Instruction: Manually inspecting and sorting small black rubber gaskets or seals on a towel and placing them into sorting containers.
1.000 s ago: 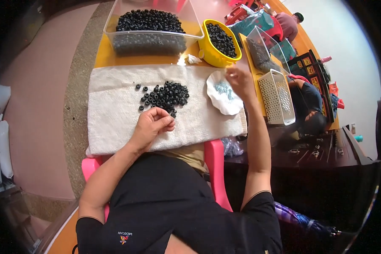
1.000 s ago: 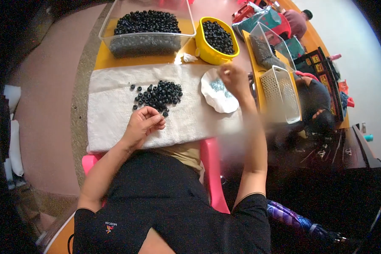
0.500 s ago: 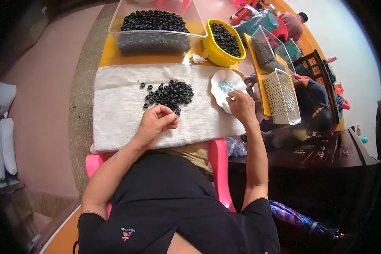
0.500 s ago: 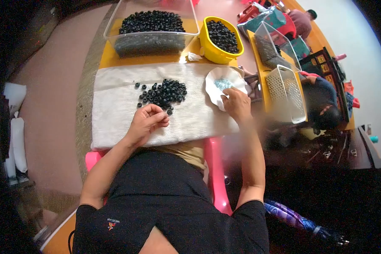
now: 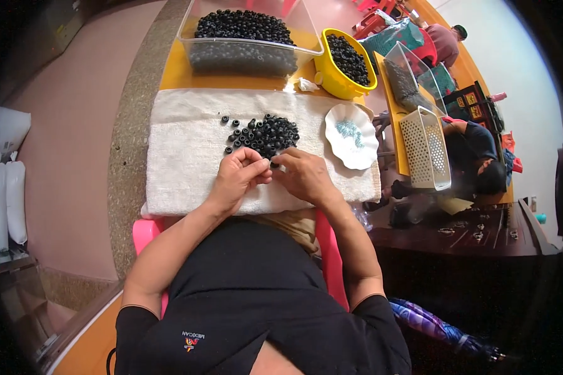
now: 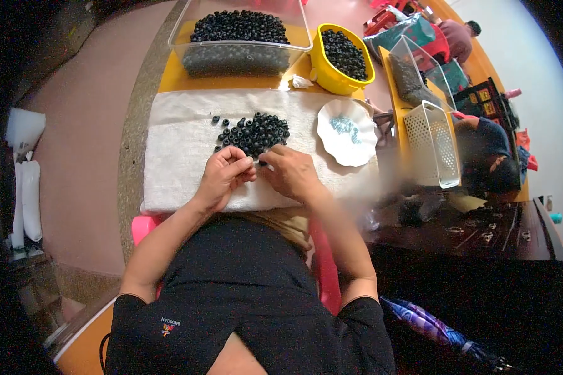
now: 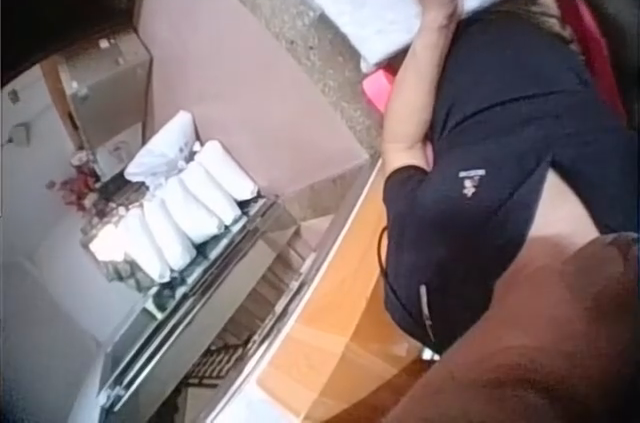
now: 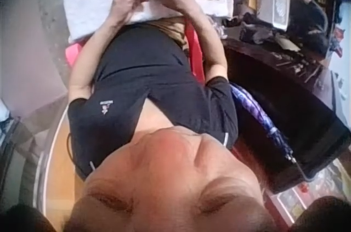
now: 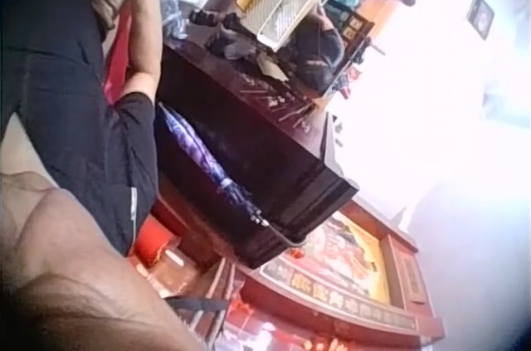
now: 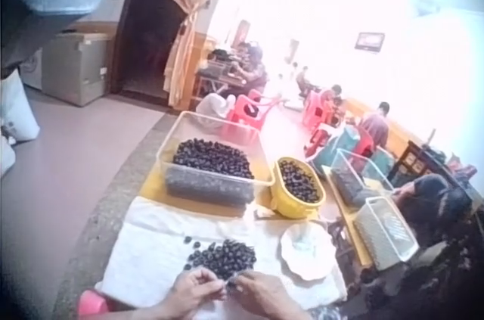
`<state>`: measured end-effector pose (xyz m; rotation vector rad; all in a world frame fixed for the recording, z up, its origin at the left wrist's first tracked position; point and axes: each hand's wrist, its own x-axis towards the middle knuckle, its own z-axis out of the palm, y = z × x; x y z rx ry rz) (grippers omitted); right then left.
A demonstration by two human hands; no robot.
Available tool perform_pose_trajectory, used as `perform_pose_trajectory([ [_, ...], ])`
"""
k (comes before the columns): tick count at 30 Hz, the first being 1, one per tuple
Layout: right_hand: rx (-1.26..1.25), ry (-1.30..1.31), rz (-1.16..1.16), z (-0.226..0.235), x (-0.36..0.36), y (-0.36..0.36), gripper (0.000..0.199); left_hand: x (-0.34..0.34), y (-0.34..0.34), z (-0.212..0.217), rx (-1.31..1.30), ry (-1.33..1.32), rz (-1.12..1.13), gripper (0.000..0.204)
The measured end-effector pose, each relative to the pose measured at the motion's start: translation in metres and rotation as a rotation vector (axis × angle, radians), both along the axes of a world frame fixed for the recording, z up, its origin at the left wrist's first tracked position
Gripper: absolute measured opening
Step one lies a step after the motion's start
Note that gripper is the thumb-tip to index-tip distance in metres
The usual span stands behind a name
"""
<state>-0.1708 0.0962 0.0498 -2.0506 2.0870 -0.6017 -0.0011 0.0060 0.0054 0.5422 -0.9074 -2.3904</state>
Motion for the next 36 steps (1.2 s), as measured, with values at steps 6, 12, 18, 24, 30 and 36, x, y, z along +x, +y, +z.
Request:
perform_pose_trajectory([
  [6, -0.012, 0.102, -0.001, -0.011, 0.0, 0.001, 0.02, 0.0, -0.001, -0.003, -0.002, 0.009, -0.004, 0.008],
  [12, -0.2, -0.077, 0.003, -0.013, 0.0, 0.008, 0.02, -0.001, 0.0, -0.005, -0.035, -0.012, -0.02, 0.01],
  [18, -0.402, -0.28, 0.095, 0.0, 0.015, 0.012, 0.026, -0.003, 0.004, -0.002, -0.188, -0.096, -0.045, 0.015],
  [24, -0.364, -0.383, 0.034, -0.004, 0.018, 0.017, 0.028, 0.0, 0.002, -0.001, -0.227, -0.071, -0.12, 0.014],
  [30, -0.42, -0.352, 0.042, -0.008, 0.019, 0.019, 0.03, 0.001, 0.0, 0.002, -0.175, -0.081, -0.138, 0.013],
  [36, -0.533, -0.305, -0.008, -0.019, 0.028, 0.018, 0.03, 0.001, 0.0, 0.001, -0.084, -0.047, -0.113, 0.014],
])
